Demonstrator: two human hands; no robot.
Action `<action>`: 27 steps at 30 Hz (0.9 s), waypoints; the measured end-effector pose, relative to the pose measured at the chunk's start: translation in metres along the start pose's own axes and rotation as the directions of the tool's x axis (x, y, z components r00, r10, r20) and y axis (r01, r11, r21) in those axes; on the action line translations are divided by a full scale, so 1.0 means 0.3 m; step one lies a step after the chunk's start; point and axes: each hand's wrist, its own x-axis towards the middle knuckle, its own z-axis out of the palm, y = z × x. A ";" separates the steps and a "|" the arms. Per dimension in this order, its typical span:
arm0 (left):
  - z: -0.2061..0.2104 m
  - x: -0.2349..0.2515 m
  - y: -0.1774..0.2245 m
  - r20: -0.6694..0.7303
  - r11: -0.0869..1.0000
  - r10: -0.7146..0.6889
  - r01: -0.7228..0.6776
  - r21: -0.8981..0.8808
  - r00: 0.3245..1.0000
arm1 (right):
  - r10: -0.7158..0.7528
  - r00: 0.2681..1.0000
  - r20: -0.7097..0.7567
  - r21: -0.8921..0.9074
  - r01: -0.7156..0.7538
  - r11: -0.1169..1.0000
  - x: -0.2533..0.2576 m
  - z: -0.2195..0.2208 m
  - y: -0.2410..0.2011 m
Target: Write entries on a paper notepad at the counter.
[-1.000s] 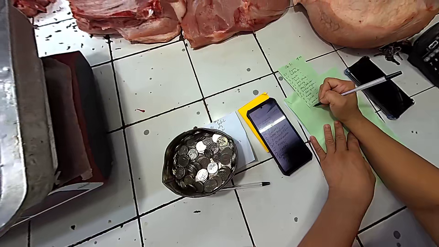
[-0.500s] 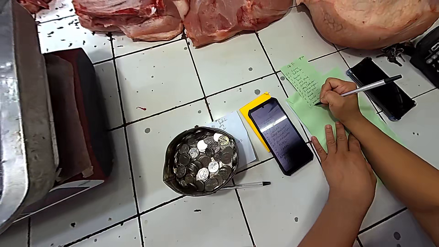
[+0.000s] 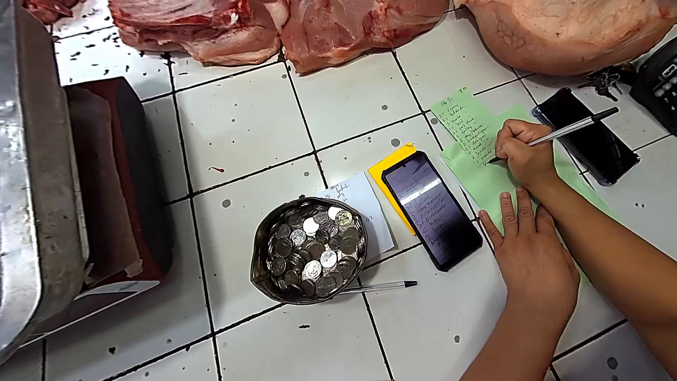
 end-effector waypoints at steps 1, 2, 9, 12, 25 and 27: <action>0.000 0.000 0.000 0.003 1.000 -0.002 0.002 -0.001 1.000 | -0.002 1.000 -0.002 0.002 0.002 1.000 0.000 0.000 0.002; -0.001 0.000 0.000 0.003 1.000 -0.002 0.002 0.000 1.000 | -0.003 1.000 -0.008 0.006 0.003 1.000 -0.001 0.000 0.004; -0.003 -0.001 0.001 -0.003 1.000 -0.001 0.001 -0.002 1.000 | 0.028 0.999 -0.026 -0.013 -0.028 1.000 -0.003 0.001 -0.005; -0.004 0.000 0.001 0.004 1.000 -0.001 0.001 0.000 1.000 | 0.031 0.999 -0.026 -0.006 -0.031 1.000 -0.001 0.000 -0.008; -0.005 -0.004 -0.003 -0.003 0.999 0.001 -0.001 -0.041 1.000 | 0.023 0.999 -0.045 -0.050 -0.025 0.998 0.002 -0.003 -0.002; -0.010 -0.002 -0.002 0.013 0.999 0.004 -0.004 -0.038 1.000 | 0.040 0.998 -0.049 -0.091 -0.044 0.995 -0.002 -0.002 -0.009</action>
